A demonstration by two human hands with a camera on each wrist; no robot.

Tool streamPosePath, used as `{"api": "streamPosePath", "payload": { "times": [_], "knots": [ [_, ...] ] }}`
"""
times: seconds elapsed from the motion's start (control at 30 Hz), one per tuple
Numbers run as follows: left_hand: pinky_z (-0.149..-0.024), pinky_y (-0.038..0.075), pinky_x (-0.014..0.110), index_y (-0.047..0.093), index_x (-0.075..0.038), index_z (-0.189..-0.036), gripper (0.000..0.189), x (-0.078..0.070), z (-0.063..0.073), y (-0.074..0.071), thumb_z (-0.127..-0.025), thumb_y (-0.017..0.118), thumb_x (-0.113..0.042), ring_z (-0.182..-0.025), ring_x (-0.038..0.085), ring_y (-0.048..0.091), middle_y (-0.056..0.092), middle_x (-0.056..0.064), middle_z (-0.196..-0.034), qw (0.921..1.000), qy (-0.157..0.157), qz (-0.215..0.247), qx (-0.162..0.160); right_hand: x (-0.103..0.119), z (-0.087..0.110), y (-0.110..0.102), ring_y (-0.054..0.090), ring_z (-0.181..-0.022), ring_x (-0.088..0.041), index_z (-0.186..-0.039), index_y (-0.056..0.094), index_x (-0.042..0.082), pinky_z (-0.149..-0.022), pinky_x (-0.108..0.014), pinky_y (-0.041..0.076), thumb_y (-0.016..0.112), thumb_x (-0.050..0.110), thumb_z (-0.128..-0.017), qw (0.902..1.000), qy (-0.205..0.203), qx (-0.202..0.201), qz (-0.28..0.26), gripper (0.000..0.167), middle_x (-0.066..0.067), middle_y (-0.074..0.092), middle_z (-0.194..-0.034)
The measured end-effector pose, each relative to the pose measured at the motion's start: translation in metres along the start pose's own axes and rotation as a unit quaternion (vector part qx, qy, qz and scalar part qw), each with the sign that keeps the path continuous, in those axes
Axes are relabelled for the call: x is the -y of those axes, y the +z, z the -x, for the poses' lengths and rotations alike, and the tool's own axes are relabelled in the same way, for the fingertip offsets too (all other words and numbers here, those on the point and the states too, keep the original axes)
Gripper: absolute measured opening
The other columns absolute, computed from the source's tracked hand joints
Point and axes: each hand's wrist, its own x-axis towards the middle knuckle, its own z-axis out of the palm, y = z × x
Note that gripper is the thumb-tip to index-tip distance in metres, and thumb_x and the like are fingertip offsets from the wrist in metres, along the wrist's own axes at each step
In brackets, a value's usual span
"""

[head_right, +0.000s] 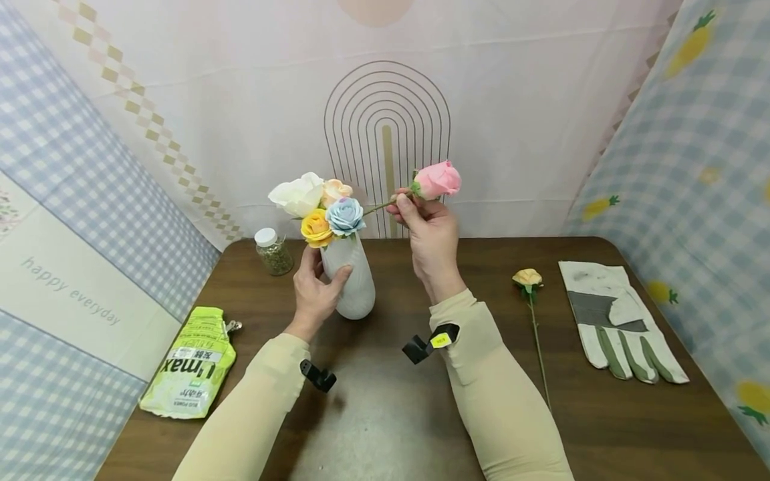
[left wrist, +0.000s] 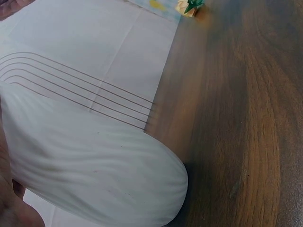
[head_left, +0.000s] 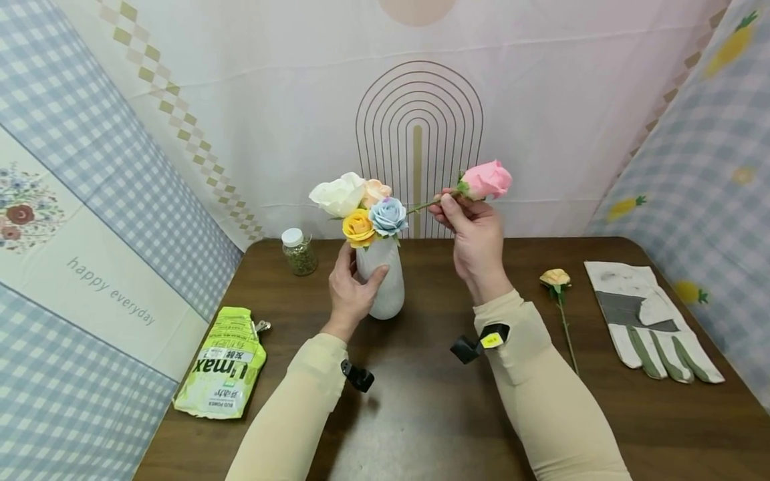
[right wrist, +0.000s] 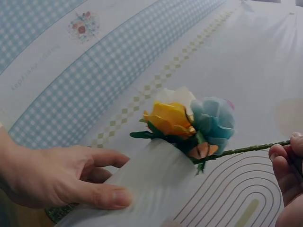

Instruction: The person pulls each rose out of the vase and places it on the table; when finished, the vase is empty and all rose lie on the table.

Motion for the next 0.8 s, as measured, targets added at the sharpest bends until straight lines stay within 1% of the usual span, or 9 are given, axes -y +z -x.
{"api": "streamPosePath", "payload": {
  "times": [0.1, 0.27, 0.37, 0.47, 0.57, 0.7, 0.8],
  "knots": [
    [-0.083, 0.054, 0.037, 0.048, -0.013, -0.137, 0.068, 0.0, 0.0, 0.0, -0.079, 0.08, -0.03, -0.103, 0.021, 0.063, 0.06, 0.008, -0.121, 1.0, -0.005, -0.002, 0.003, 0.008, -0.002, -0.006, 0.07, -0.073, -0.018, -0.097, 0.069, -0.009, -0.07, -0.027, 0.056, 0.069, 0.0, -0.085, 0.9997, -0.006, -0.002, -0.023, 0.015, -0.014, 0.071, -0.087],
    [-0.085, 0.054, 0.034, 0.048, -0.013, -0.136, 0.068, -0.001, 0.0, 0.0, -0.079, 0.079, -0.035, -0.103, 0.019, 0.062, 0.06, 0.007, -0.121, 0.9999, -0.011, -0.003, 0.006, 0.016, -0.005, -0.014, 0.07, -0.073, -0.02, -0.098, 0.067, -0.013, -0.069, -0.027, 0.057, 0.07, -0.001, -0.084, 0.9989, -0.022, -0.006, -0.042, 0.018, -0.017, 0.07, -0.087],
    [-0.085, 0.054, 0.035, 0.048, -0.014, -0.135, 0.068, 0.0, 0.0, 0.0, -0.08, 0.078, -0.04, -0.103, 0.019, 0.063, 0.061, 0.007, -0.12, 0.9999, -0.01, -0.003, 0.005, 0.023, -0.006, -0.019, 0.07, -0.073, -0.022, -0.099, 0.065, -0.016, -0.068, -0.028, 0.057, 0.07, -0.002, -0.084, 0.9973, -0.033, -0.016, -0.063, 0.021, -0.019, 0.07, -0.087],
    [-0.084, 0.054, 0.034, 0.049, -0.014, -0.135, 0.069, 0.001, 0.0, 0.0, -0.08, 0.077, -0.043, -0.102, 0.019, 0.063, 0.061, 0.007, -0.119, 1.0, -0.009, -0.003, 0.001, 0.031, -0.009, -0.026, 0.07, -0.071, -0.022, -0.099, 0.064, -0.017, -0.067, -0.028, 0.057, 0.071, -0.002, -0.083, 0.9953, -0.05, -0.034, -0.075, 0.023, -0.02, 0.07, -0.085],
    [-0.083, 0.054, 0.036, 0.049, -0.013, -0.134, 0.068, 0.002, 0.0, 0.0, -0.079, 0.077, -0.043, -0.101, 0.02, 0.063, 0.061, 0.007, -0.118, 1.0, -0.006, -0.003, -0.002, 0.042, -0.012, -0.037, 0.069, -0.068, -0.024, -0.097, 0.064, -0.017, -0.065, -0.029, 0.057, 0.073, -0.003, -0.08, 0.9903, -0.056, -0.065, -0.11, 0.024, -0.021, 0.069, -0.083],
    [-0.084, 0.054, 0.039, 0.049, -0.014, -0.135, 0.068, 0.003, 0.0, 0.001, -0.079, 0.079, -0.039, -0.102, 0.021, 0.063, 0.061, 0.008, -0.119, 1.0, -0.008, -0.006, 0.001, 0.057, -0.013, -0.061, 0.068, -0.066, -0.029, -0.095, 0.062, -0.018, -0.06, -0.031, 0.057, 0.075, -0.004, -0.078, 0.98, -0.06, -0.112, -0.152, 0.025, -0.023, 0.067, -0.081],
    [-0.084, 0.054, 0.04, 0.049, -0.013, -0.135, 0.068, 0.002, 0.0, 0.001, -0.079, 0.079, -0.035, -0.103, 0.022, 0.063, 0.061, 0.009, -0.119, 0.9999, -0.008, -0.009, 0.002, 0.067, -0.011, -0.084, 0.068, -0.067, -0.032, -0.095, 0.06, -0.02, -0.057, -0.032, 0.057, 0.073, -0.005, -0.08, 0.975, -0.066, -0.137, -0.162, 0.025, -0.025, 0.066, -0.08]
  ]
}}
